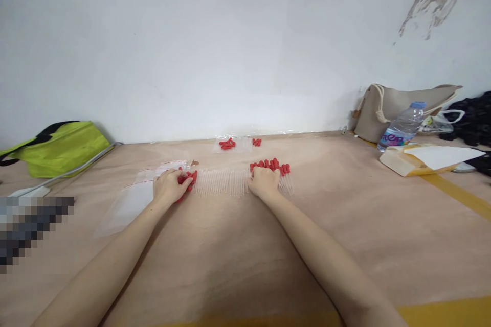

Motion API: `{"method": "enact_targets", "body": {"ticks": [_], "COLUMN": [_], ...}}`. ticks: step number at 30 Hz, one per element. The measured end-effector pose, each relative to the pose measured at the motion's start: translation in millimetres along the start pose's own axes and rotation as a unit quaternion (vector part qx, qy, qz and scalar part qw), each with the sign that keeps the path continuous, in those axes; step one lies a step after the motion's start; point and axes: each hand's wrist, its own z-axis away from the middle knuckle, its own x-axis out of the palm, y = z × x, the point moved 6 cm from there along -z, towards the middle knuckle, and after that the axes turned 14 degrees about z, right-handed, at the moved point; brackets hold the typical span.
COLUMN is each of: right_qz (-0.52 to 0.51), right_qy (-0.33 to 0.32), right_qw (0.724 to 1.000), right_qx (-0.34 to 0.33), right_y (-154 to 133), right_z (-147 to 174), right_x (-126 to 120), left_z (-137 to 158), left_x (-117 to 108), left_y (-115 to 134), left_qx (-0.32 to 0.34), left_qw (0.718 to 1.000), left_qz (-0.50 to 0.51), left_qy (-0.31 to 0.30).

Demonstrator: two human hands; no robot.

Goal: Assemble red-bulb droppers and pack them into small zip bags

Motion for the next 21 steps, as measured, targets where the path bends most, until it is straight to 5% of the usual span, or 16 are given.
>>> {"method": "enact_targets", "body": {"ticks": [8,12,17,21], "right_qz": [0.054,0.057,0.042,-0.099], "right_qy": [-0.017,-0.016,0.033,0.1], "right_qw": [0.998,0.998,0.999,0.982], "right_qx": [-0.006,-0.008,-0.005,-0.126], "right_y": [-6,-10,0,6], "right_z": [1,3,10,24], "right_x": [4,5,-11,-20], "left_z": [8,39,80,84], "left_x": [-16,1,30,34], "left_y": [35,75,102,102], "left_qx": [0.079,0.144,0.187,0.183], "left_qw": [0.987,0.952,0.923,0.917], "left_qz": [0.129,0.267,0.294,0.317], "left_qy": [0.051,-0.031,-0.163,-0.161]}}
